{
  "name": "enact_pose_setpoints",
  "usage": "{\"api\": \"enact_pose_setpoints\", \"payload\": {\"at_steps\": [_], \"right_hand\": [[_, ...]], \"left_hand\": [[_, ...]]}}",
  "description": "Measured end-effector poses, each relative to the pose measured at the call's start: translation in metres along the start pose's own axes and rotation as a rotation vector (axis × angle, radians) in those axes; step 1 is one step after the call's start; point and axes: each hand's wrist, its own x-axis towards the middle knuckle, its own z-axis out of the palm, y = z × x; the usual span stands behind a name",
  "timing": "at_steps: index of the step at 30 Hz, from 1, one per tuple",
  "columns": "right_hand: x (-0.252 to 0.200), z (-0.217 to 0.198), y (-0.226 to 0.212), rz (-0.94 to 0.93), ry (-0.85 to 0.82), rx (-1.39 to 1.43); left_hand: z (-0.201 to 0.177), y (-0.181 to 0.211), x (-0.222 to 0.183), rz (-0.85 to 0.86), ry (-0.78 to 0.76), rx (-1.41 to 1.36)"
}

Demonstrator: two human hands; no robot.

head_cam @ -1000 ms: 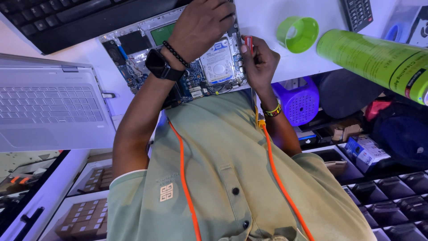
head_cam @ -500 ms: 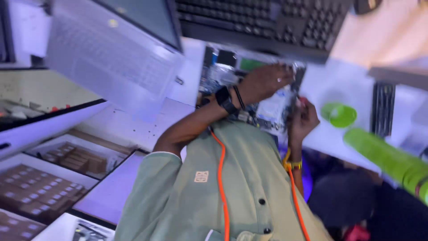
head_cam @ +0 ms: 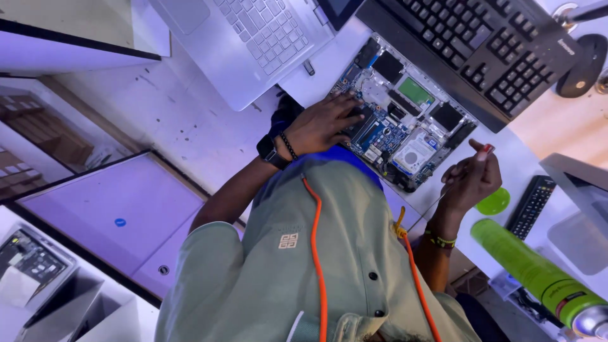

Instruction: The person works at a repair bench on a disassembled laptop motherboard, using a red-handled screwdriver to unscrew and reposition components while steadying the board with the other hand. They occasionally reach toward the nearby laptop and keyboard, continuing to work on the board throughout the episode.

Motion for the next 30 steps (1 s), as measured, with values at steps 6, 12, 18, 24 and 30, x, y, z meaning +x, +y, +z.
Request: {"api": "enact_pose_setpoints", "payload": {"at_steps": [6,12,18,24,30], "right_hand": [[-0.009,0.058,-0.03,-0.012,-0.007,0.238],[-0.055,0.132,-0.027,0.097,0.008,0.407],[-0.072,0.132,-0.009,0.101,0.103,0.39],[-0.094,0.084,-0.006,0.082,0.143,0.806],[-0.137,0.085,-0.042,-0.125,0.595,0.502]], "left_hand": [[0.018,-0.022,0.013,0.054,-0.176,0.168],[0.042,-0.023,-0.003,0.146,-0.065,0.246],[0.021,-0.052,-0.02,0.331,0.047,-0.16],[-0.12,-0.008,0.007,-0.513,-0.439,-0.595],[-0.053,-0.046,-0.032,-0.011,-0.276,-0.169]]}}
